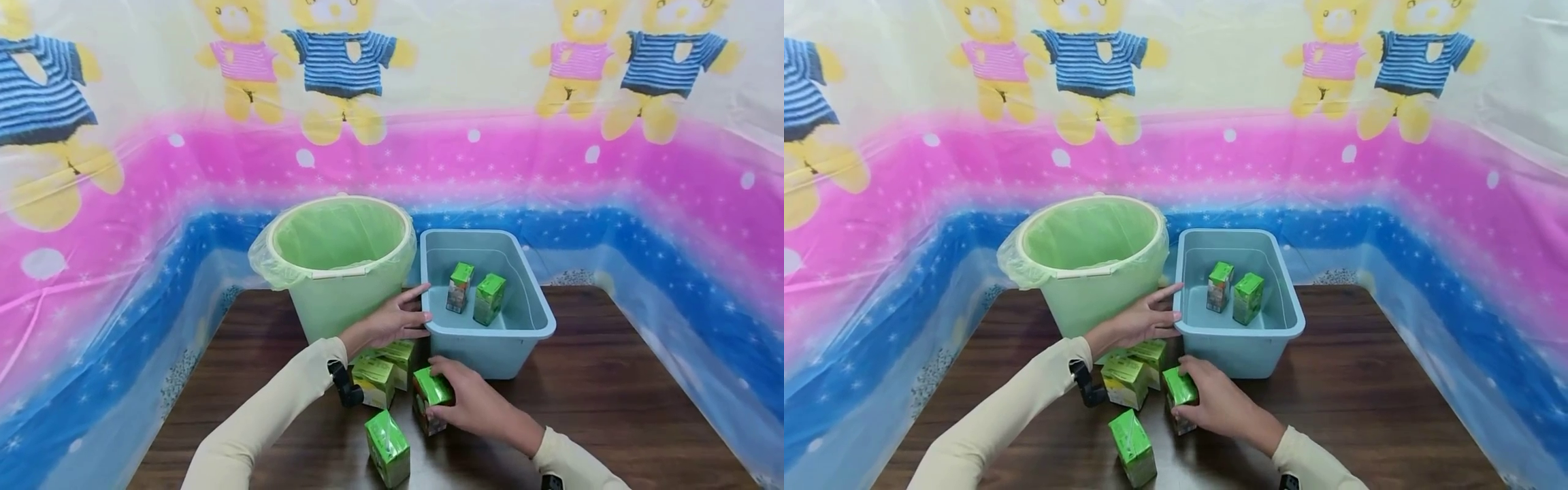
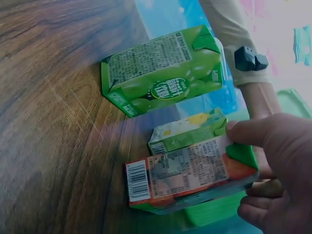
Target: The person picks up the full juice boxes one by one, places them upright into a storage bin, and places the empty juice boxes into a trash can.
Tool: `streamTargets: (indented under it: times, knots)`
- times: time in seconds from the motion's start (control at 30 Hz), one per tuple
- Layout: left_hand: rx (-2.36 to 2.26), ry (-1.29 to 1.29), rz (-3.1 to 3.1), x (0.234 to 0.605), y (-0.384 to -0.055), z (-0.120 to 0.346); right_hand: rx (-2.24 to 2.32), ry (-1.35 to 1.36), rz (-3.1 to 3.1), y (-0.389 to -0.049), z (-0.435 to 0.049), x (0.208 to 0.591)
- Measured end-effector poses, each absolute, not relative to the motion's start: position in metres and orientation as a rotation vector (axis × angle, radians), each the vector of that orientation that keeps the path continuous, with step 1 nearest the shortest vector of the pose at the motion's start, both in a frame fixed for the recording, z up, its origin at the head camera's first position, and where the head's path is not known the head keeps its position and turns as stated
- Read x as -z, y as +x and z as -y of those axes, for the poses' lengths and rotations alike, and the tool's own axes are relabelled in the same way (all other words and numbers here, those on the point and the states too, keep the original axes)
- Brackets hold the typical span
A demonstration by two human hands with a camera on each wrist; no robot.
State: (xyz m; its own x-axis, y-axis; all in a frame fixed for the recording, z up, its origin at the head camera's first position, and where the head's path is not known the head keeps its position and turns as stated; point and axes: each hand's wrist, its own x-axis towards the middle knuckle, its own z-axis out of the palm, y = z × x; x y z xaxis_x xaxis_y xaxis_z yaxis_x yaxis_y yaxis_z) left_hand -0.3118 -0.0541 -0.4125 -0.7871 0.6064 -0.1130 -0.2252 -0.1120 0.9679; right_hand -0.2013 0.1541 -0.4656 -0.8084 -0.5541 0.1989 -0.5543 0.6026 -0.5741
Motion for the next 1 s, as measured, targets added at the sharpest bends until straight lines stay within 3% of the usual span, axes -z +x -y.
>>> streamTargets:
  times: [0.33, 0.7, 1.0]
  knots:
    - [-1.922, 0.407, -1.595, 0.421, -0.308, 0.052, -1.407, 0.895, 2.735, -0.191, -0.162, 0.465]
    - [-1.958, 0.378, -1.594, 0.409, -0.313, 0.055, -1.37, 1.146, 2.347, -0.194, -0.183, 0.363]
    - [-1.969, 0.375, -1.566, 0.411, -0.312, 0.056, -1.36, 1.094, 2.149, -0.225, -0.201, 0.287]
